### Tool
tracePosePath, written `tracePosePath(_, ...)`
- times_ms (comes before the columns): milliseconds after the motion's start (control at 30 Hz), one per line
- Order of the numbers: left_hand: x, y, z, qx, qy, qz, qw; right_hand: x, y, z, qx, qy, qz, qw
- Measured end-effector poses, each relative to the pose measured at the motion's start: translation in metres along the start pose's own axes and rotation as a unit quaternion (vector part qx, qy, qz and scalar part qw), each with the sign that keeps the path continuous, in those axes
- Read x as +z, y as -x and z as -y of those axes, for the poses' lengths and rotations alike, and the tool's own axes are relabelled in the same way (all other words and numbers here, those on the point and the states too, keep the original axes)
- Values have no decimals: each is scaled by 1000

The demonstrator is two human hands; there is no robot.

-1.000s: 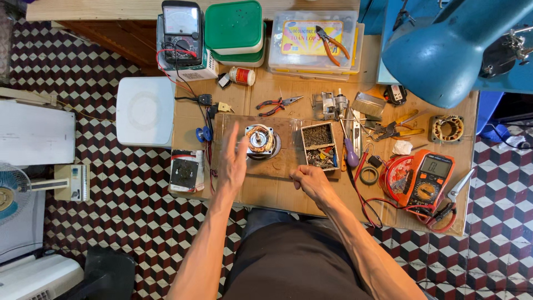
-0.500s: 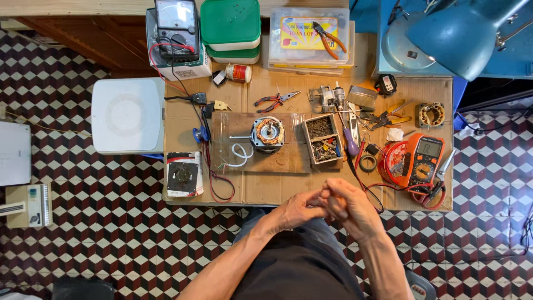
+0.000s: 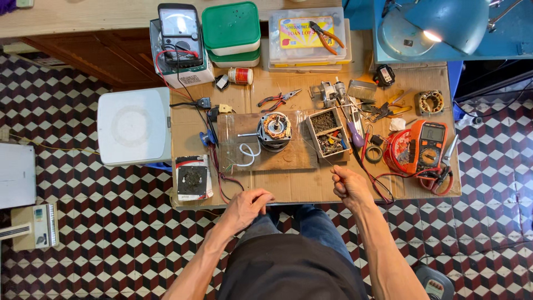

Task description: The person works on a small electric motor stator, inserting and adjusting copper windings by hand. They repeatedly rotate the stator, tuck wires into slots, and use a thin metal tool to press and align the windings. The work continues without completing the assembly within the clip.

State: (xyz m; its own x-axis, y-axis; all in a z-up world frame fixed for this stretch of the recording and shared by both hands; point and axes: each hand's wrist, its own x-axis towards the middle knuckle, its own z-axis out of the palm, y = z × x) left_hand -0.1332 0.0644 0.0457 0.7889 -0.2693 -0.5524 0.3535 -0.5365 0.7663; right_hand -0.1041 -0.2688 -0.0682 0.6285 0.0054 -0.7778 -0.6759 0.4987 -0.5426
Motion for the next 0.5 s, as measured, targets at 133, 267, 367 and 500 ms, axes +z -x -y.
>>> tracePosePath(133, -9, 8, 2, -14, -25, -35, 999, -7, -22, 4, 9, 9, 9, 1000)
tracePosePath(267, -3, 12, -7, -49, -34, -60, 996, -18, -38, 8, 12, 28, 21, 999)
tracePosePath(367, -2, 16, -13, -104, -75, -80, 989, -21, -52, 7, 24, 38, 44, 998)
tracePosePath(500, 1, 13, -16, -116, -67, -108, 985, -11, -56, 10, 14, 107, 8, 994)
